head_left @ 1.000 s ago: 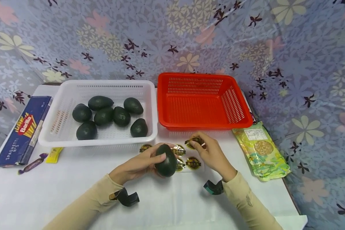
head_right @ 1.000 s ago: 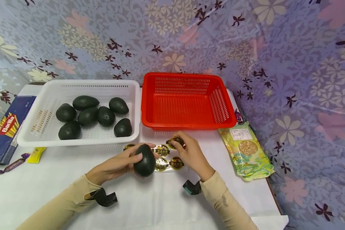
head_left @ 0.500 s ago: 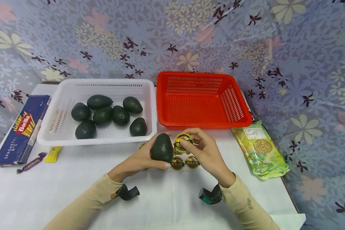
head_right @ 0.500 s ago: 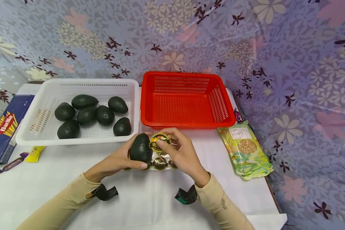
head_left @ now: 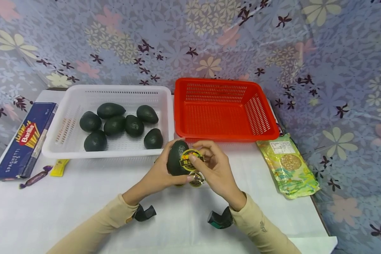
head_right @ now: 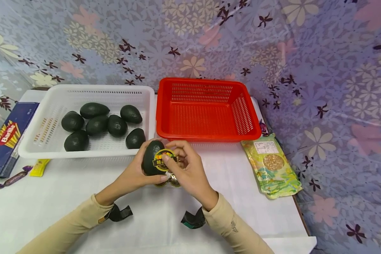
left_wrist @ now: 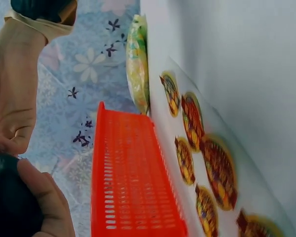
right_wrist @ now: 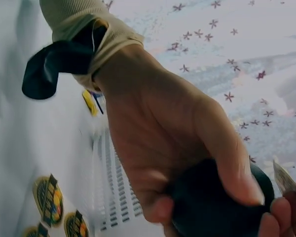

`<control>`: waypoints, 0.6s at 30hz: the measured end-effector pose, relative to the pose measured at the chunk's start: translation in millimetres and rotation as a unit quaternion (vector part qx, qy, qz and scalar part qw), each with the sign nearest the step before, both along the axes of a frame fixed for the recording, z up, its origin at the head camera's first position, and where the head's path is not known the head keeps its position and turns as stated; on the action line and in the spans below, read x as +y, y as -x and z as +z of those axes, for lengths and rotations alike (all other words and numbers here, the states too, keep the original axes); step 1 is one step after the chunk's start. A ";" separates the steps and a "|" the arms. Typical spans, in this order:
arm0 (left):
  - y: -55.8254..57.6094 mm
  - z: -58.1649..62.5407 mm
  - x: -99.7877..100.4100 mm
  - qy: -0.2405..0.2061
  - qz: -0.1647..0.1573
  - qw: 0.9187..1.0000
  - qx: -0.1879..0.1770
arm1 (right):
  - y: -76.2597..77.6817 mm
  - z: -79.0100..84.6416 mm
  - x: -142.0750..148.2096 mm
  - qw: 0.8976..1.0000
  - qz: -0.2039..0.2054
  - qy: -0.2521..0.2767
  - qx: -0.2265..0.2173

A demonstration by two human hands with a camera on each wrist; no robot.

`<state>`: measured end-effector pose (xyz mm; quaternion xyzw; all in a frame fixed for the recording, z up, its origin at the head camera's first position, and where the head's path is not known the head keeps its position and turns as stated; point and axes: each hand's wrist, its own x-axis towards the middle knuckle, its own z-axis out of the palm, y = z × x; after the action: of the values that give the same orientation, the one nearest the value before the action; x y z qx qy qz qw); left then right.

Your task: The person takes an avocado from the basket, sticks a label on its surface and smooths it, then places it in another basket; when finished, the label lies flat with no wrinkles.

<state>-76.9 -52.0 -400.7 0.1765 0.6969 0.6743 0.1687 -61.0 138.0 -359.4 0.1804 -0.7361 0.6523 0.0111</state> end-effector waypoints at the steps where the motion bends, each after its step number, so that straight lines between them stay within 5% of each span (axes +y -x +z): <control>1: -1.1 1.4 0.4 -0.004 0.002 1.000 0.003 | -1.0 -0.9 -1.4 1.000 -0.003 0.005 0.002; 18: -6.5 7.9 3.0 -0.023 0.034 0.999 0.028 | -5.0 -3.2 -8.9 0.997 -0.063 -0.021 0.045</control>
<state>-70.4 -49.0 -392.8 0.1748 0.6914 0.6903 0.1221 -56.0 129.0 -362.6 0.1634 -0.7582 0.6260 0.0817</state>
